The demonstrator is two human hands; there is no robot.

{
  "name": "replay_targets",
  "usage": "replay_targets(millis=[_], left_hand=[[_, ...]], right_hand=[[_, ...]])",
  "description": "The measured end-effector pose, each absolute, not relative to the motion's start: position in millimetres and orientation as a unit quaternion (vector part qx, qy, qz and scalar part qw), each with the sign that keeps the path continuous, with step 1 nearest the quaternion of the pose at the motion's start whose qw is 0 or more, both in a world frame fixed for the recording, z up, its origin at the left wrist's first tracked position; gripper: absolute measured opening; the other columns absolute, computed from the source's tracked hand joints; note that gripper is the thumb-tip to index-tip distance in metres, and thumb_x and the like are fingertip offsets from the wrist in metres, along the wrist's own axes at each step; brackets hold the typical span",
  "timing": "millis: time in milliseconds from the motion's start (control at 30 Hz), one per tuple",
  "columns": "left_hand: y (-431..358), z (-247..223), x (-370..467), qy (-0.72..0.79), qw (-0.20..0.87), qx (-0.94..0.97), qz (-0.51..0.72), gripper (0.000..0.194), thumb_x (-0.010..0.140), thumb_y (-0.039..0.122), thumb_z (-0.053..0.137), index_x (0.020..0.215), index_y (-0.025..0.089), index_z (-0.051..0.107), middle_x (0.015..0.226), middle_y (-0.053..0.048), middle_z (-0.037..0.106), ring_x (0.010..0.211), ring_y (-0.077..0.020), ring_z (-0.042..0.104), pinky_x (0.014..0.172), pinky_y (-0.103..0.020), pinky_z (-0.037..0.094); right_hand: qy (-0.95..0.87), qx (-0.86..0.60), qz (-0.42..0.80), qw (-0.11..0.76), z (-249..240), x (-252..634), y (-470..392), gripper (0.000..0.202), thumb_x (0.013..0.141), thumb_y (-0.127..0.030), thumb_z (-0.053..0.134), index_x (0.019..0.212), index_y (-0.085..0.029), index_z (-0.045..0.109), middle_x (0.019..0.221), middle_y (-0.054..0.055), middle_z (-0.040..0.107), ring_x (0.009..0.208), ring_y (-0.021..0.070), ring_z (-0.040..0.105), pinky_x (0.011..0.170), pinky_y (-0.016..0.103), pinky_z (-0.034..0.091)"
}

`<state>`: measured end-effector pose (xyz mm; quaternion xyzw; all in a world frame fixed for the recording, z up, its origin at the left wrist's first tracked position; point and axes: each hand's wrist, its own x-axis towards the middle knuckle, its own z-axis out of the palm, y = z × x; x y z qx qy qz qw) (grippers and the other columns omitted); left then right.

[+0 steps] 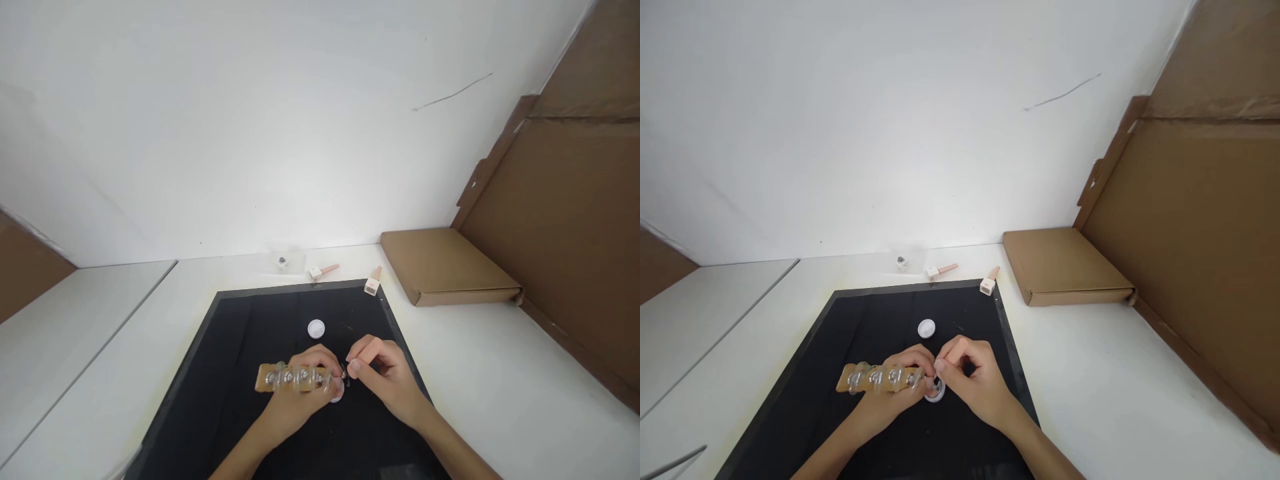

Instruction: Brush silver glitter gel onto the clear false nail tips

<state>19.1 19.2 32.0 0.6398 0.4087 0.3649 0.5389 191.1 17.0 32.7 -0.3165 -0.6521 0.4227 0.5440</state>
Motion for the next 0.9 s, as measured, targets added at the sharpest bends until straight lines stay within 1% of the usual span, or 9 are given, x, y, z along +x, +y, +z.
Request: replay_targets(millis=[167, 400, 533, 633, 733, 833, 900], left_hand=[[19.1, 30.4, 18.7, 0.396, 0.537, 0.651, 0.362, 0.014, 0.074, 0.024, 0.064, 0.066, 0.014, 0.061, 0.076, -0.005, 0.058, 0.063, -0.0135, 0.056, 0.059, -0.024, 0.044], [18.7, 29.8, 17.5, 0.411, 0.539, 0.646, 0.351, 0.011, 0.074, 0.023, 0.065, 0.067, 0.014, 0.063, 0.077, -0.004, 0.058, 0.064, -0.0130, 0.055, 0.059, -0.024, 0.043], [19.3, 28.8, 17.3, 0.410, 0.559, 0.622, 0.363, 0.009, 0.072, 0.021, 0.067, 0.067, 0.014, 0.063, 0.076, -0.003, 0.057, 0.065, -0.0132, 0.056, 0.062, -0.025, 0.045], [18.7, 27.0, 17.0, 0.400, 0.629, 0.550, 0.378, 0.011, 0.072, 0.023, 0.069, 0.068, 0.015, 0.062, 0.076, -0.001, 0.056, 0.063, -0.0125, 0.057, 0.063, -0.027, 0.047], [18.7, 26.1, 16.0, 0.401, 0.691, 0.449, 0.400, 0.014, 0.070, 0.025, 0.071, 0.067, 0.015, 0.061, 0.076, 0.000, 0.054, 0.064, -0.0114, 0.056, 0.065, -0.027, 0.050], [20.5, 27.3, 13.9, 0.410, 0.721, 0.378, 0.412, 0.016, 0.066, 0.024, 0.075, 0.067, 0.015, 0.062, 0.079, 0.000, 0.053, 0.067, -0.0104, 0.054, 0.066, -0.026, 0.052], [22.2, 28.3, 12.2, 0.405, 0.738, 0.350, 0.411, 0.018, 0.063, 0.023, 0.078, 0.067, 0.014, 0.063, 0.079, 0.000, 0.055, 0.067, -0.0094, 0.054, 0.066, -0.025, 0.053]], right_hand=[[-0.647, -0.318, 0.414, 0.556, 29.2, 190.5, 18.9, 0.020, 0.083, -0.016, 0.062, 0.063, -0.019, 0.057, 0.072, 0.000, 0.067, 0.055, 0.0097, 0.056, 0.049, 0.021, 0.040], [-0.637, -0.305, 0.408, 0.579, 25.8, 191.4, 19.5, 0.014, 0.084, -0.017, 0.063, 0.070, -0.021, 0.064, 0.078, 0.002, 0.069, 0.065, 0.0124, 0.062, 0.052, 0.022, 0.045], [-0.632, -0.297, 0.407, 0.589, 26.0, 191.5, 19.9, 0.013, 0.085, -0.017, 0.062, 0.074, -0.022, 0.066, 0.083, 0.002, 0.070, 0.060, 0.0102, 0.059, 0.047, 0.020, 0.043], [-0.628, -0.299, 0.407, 0.593, 26.3, 191.5, 19.4, 0.012, 0.086, -0.018, 0.061, 0.079, -0.023, 0.068, 0.087, 0.003, 0.070, 0.058, 0.0091, 0.058, 0.043, 0.018, 0.040], [-0.624, -0.300, 0.406, 0.597, 26.5, 191.5, 18.2, 0.013, 0.088, -0.019, 0.059, 0.087, -0.026, 0.069, 0.091, 0.003, 0.069, 0.058, 0.0087, 0.057, 0.043, 0.019, 0.040], [-0.624, -0.298, 0.407, 0.597, 27.7, 192.1, 17.0, 0.016, 0.090, -0.021, 0.057, 0.092, -0.029, 0.070, 0.094, 0.002, 0.068, 0.054, 0.0077, 0.053, 0.046, 0.020, 0.043], [-0.633, -0.305, 0.401, 0.588, 29.8, 192.9, 16.3, 0.017, 0.090, -0.022, 0.056, 0.094, -0.030, 0.070, 0.095, 0.003, 0.068, 0.055, 0.0085, 0.054, 0.053, 0.023, 0.047]])
